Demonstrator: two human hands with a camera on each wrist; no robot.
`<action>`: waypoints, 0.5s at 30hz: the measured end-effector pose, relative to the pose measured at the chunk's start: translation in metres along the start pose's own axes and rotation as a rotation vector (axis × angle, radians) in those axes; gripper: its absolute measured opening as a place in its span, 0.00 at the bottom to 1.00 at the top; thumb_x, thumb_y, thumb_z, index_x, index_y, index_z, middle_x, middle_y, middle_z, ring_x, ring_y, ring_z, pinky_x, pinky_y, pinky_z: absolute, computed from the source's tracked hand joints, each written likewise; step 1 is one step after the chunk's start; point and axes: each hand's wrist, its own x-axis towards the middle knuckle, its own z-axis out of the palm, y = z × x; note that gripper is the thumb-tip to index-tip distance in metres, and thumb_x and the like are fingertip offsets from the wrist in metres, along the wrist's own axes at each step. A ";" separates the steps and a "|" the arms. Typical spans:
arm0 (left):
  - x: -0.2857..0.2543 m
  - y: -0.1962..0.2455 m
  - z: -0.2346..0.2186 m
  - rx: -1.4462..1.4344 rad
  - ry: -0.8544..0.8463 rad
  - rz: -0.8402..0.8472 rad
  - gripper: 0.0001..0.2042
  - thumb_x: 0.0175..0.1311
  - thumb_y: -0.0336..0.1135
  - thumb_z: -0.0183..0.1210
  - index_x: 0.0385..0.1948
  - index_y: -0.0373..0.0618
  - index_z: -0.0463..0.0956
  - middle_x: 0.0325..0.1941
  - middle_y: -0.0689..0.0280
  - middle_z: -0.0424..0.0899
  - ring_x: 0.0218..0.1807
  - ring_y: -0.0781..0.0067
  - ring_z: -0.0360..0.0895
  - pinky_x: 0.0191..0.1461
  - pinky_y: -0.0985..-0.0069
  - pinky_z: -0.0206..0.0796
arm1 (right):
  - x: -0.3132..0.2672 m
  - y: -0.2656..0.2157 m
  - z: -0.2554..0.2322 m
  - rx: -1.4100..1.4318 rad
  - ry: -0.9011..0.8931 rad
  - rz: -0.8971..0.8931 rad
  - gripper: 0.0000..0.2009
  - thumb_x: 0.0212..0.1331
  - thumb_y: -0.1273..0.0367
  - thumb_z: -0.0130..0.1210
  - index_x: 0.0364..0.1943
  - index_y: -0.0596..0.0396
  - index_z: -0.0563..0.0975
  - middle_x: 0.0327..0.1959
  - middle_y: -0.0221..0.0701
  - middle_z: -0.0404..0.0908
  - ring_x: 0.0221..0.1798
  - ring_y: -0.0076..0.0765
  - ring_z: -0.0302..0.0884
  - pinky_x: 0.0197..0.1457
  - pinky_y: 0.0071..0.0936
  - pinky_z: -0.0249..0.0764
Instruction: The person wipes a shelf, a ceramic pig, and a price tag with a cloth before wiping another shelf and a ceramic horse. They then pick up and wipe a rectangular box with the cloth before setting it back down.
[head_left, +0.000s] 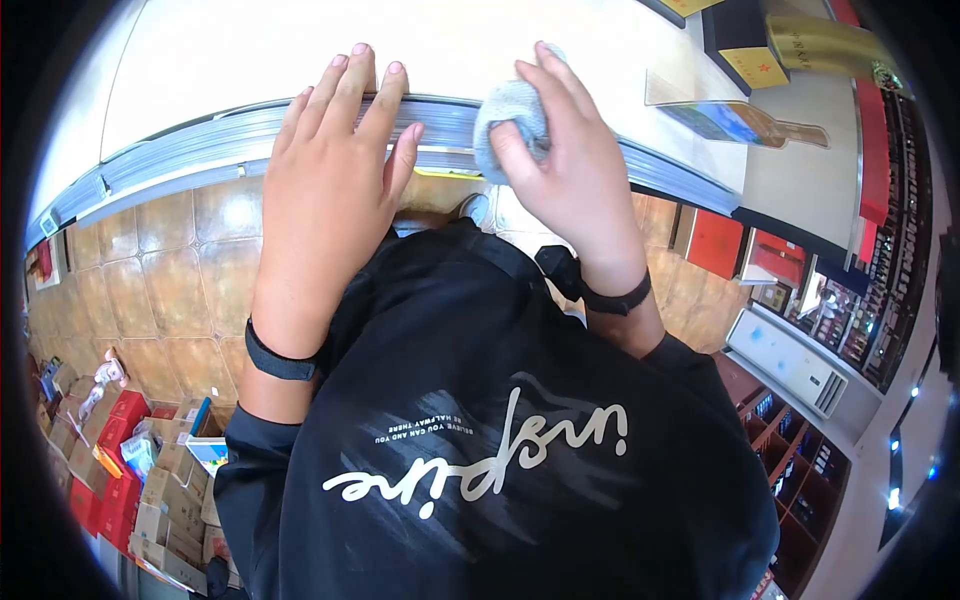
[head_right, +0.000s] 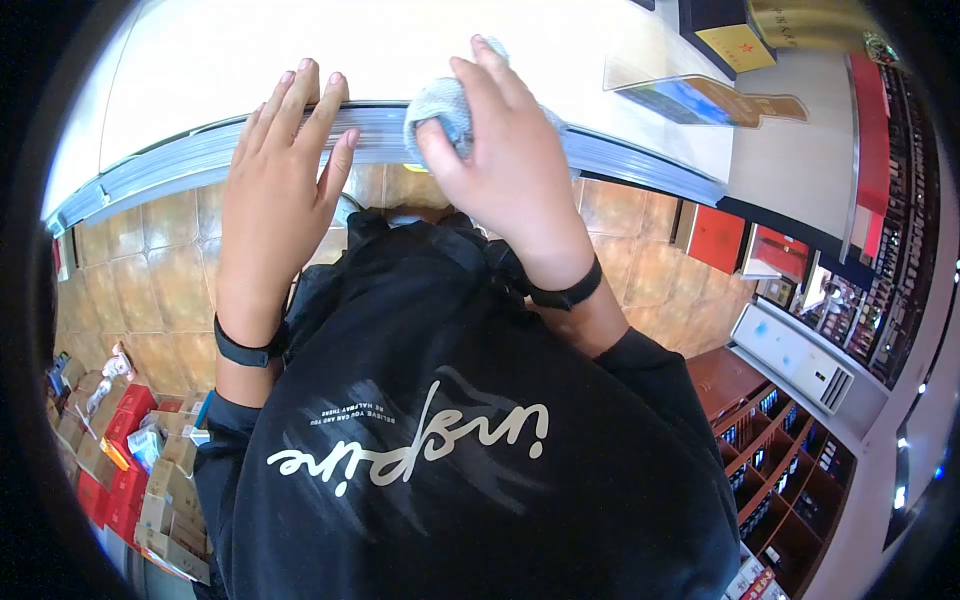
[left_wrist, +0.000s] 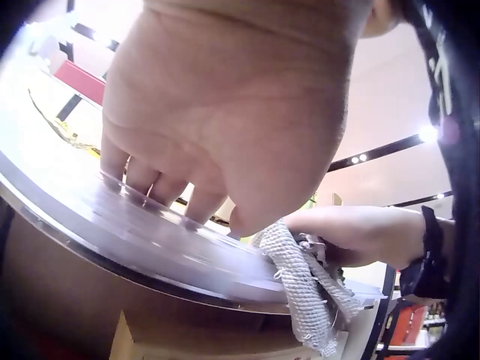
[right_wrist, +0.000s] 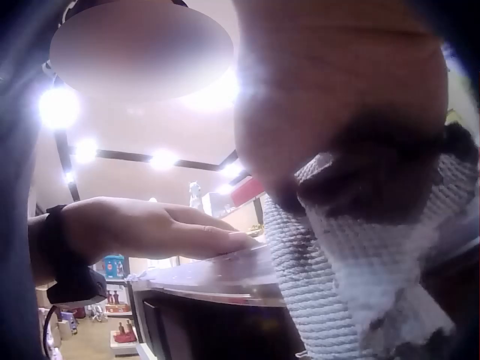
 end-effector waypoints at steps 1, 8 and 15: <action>0.001 0.002 -0.001 0.005 -0.003 -0.009 0.23 0.75 0.44 0.61 0.66 0.45 0.78 0.72 0.51 0.78 0.75 0.50 0.73 0.78 0.55 0.64 | 0.003 -0.002 0.001 -0.006 -0.013 -0.019 0.26 0.64 0.63 0.64 0.65 0.59 0.77 0.75 0.52 0.72 0.76 0.60 0.72 0.77 0.43 0.70; 0.009 0.019 0.005 0.089 -0.036 -0.071 0.23 0.77 0.42 0.60 0.68 0.43 0.77 0.74 0.47 0.76 0.76 0.43 0.71 0.75 0.56 0.67 | 0.014 0.009 0.006 0.101 0.002 -0.139 0.24 0.64 0.63 0.65 0.64 0.55 0.79 0.75 0.50 0.73 0.73 0.60 0.74 0.74 0.44 0.73; 0.021 0.030 0.007 0.095 -0.037 -0.086 0.21 0.76 0.44 0.60 0.62 0.39 0.80 0.69 0.42 0.79 0.72 0.40 0.76 0.72 0.55 0.70 | 0.009 0.027 -0.012 0.212 0.034 -0.104 0.33 0.60 0.69 0.68 0.71 0.56 0.69 0.73 0.51 0.72 0.74 0.61 0.71 0.74 0.46 0.73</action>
